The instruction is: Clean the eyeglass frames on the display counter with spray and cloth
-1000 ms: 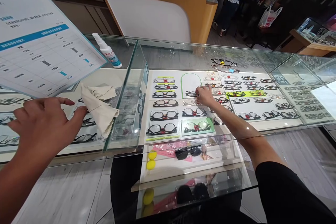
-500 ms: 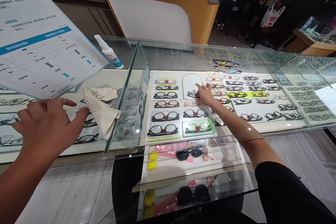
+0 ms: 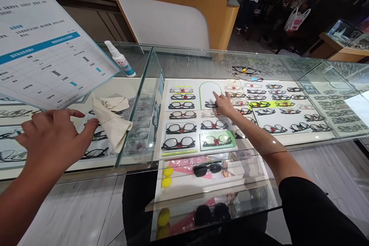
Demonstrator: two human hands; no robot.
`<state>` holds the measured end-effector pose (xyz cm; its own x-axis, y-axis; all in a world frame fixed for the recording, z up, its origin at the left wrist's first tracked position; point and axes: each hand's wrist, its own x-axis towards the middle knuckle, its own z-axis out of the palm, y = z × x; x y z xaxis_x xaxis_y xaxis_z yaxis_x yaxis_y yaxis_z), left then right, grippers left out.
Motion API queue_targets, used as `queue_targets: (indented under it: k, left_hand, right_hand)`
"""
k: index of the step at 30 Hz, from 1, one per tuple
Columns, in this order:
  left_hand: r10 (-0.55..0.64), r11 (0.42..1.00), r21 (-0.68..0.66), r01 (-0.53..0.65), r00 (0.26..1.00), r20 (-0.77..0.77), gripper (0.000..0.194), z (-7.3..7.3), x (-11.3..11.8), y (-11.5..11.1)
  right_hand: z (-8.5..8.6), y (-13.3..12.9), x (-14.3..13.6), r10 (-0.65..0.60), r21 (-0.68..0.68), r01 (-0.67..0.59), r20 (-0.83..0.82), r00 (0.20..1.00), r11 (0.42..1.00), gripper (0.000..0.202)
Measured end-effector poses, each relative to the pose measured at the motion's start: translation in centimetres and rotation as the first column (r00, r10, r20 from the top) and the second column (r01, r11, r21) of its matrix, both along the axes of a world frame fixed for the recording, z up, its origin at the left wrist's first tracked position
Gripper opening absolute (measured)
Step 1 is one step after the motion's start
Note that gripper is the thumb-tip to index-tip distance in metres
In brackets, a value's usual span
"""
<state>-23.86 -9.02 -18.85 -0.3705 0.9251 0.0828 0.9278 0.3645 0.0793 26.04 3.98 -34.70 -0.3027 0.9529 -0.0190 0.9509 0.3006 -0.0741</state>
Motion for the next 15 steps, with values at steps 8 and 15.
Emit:
queue_targets:
  k: [8,15]
  left_hand:
    - [-0.009,1.000,0.017,0.009,1.000,0.007,0.093,-0.36,-0.33,-0.01]
    - [-0.005,1.000,0.019,0.005,1.000,0.016,0.094,-0.54,-0.49,0.01]
  right_hand:
    - [0.75,-0.17,0.09,-0.017,0.074,0.018,-0.008,1.000,0.997,0.097]
    - [0.38,-0.14,0.06,0.009,0.130,-0.013,0.028,1.000,0.991,0.091]
